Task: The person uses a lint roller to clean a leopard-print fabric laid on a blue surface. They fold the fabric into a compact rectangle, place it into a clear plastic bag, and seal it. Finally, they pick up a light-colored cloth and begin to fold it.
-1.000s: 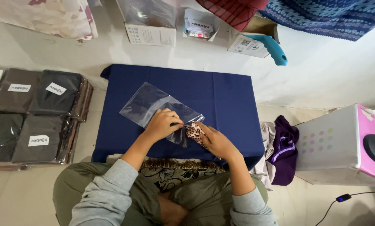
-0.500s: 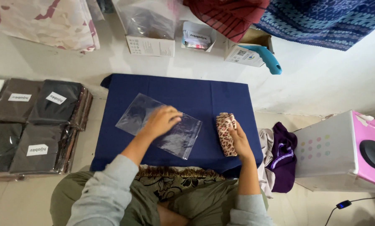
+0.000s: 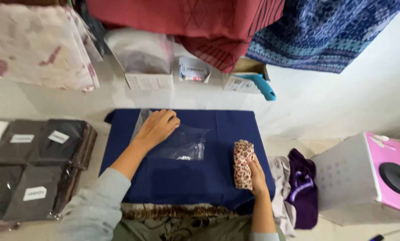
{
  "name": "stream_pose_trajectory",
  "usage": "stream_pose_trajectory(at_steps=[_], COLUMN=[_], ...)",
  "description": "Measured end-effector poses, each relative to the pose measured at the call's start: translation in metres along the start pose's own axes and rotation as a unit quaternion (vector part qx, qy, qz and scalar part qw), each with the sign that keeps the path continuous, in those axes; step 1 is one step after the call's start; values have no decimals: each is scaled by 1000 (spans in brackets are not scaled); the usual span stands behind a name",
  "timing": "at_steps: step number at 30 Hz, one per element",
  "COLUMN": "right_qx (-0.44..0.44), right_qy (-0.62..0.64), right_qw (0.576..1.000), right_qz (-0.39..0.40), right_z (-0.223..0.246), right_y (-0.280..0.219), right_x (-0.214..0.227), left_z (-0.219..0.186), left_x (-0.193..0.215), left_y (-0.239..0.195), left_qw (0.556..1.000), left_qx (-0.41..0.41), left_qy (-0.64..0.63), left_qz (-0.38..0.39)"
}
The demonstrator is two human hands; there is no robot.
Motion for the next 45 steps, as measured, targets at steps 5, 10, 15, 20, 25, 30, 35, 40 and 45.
stream_pose_trajectory(at_steps=[5, 10, 15, 20, 25, 30, 35, 40, 45], right_qx=[-39, -40, 24, 37, 62, 110, 129, 90, 49], right_qy=[-3, 12, -12, -19, -85, -253, -400, -502, -492], right_qw=[996, 998, 999, 999, 994, 954, 868, 812, 820], right_qz=[-77, -55, -30, -33, -15, 117, 265, 285, 287], right_z=[19, 25, -4, 1, 30, 54, 44, 39, 38], right_y=[-23, -30, -4, -10, -34, -52, -52, -51, -45], right_x=[-15, -27, 1, -3, -33, -99, -143, -157, -155], left_z=[-72, -103, -90, -93, -91, -83, -84, -74, -57], left_x=[130, 104, -5, -14, -7, -45, -115, -124, -76], left_y=[2, -53, -134, -153, -142, -103, -83, -90, -87], left_qw=[963, 967, 986, 998, 990, 985, 971, 962, 921], left_qx=[-109, -121, -44, -32, 32, 80, 131, 186, 251], left_qy=[110, 87, 76, 25, -110, -149, -172, -182, -296], left_qz=[-220, -204, -139, -37, 81, 20, 103, 84, 14])
Point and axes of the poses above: each hand's wrist, its own y-axis towards the middle knuckle, its own x-axis out of the back of the hand, z = x × y, the point moved 9 cm from there along y, towards the middle knuckle, and after that the axes turned 2 degrees about x, right-handed, at the moved point
